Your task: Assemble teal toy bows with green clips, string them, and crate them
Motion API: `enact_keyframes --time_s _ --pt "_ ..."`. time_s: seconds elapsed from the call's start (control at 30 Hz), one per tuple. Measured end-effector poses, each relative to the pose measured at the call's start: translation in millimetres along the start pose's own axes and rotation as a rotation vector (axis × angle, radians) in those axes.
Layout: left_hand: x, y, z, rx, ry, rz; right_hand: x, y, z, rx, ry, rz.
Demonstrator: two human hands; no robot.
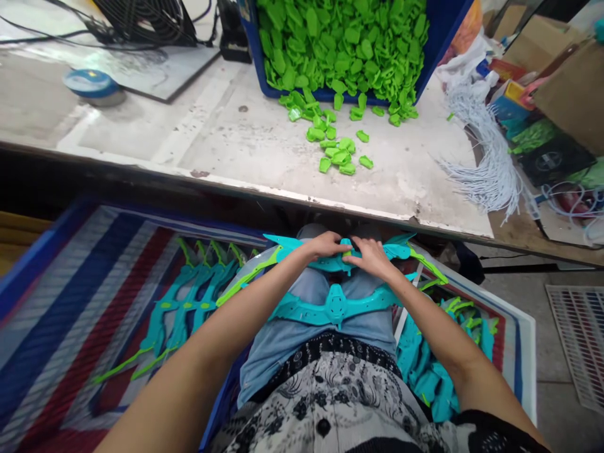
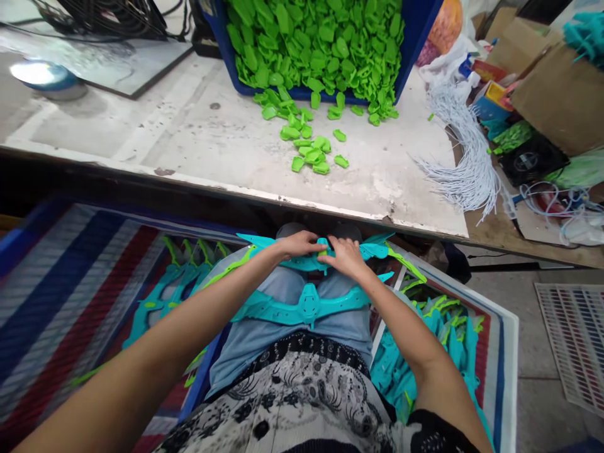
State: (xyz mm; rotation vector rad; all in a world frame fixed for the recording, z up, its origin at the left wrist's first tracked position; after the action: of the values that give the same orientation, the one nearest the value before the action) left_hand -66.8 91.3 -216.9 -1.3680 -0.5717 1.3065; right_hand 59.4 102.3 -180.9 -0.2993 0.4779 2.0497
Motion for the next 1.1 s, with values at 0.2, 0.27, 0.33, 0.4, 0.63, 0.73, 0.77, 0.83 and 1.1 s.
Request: enact_keyframes --time_s 0.2,0.27,0.33,0.4,0.63,0.73,0.77,0.83,1.1 --pt "4 -2 1.0 0.264 -0.064 -0.108 14 -6 -8 0.109 0.144 -0.065" --pt "5 -1 2.7 0.329 -0.089 -0.118 21 -8 -8 0.149 0.176 -0.088" --pt "6 1 3.1 0.332 -0.090 -0.125 27 -9 -6 0.169 0.208 -0.081" --pt "7 4 3.5 0.294 -0.086 -0.111 31 -8 -3 0.195 0.222 -0.043" --pt "5 15 3.3 0.054 -0.083 -0.062 29 1 -2 0.180 0.227 0.045" --pt "5 19 4.7 0.035 -0.137 -0.040 17 7 5 0.071 0.164 0.035" --pt "5 19 5.8 0.055 -0.162 -0.041 13 10 12 0.018 0.137 0.039" --pt "7 17 7.5 0.122 -0.186 -0.054 9 15 37 -0.052 0.022 0.035" --pt "-20 -20 -2.6 0.649 -0.290 -0.162 104 -5 156 0.034 -0.697 -0.011"
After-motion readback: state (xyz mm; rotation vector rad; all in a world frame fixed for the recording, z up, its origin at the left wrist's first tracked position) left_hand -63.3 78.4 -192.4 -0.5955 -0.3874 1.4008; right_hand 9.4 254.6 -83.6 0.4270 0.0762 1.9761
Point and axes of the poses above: each hand's wrist, its own x-axis towards the middle knuckle, its own z-axis out of the back of the hand, y = z × x, the point moved 6 cm from there along x, towards the middle knuckle, and after that the axes turned 5 degrees about -z, right-handed, at the moved point
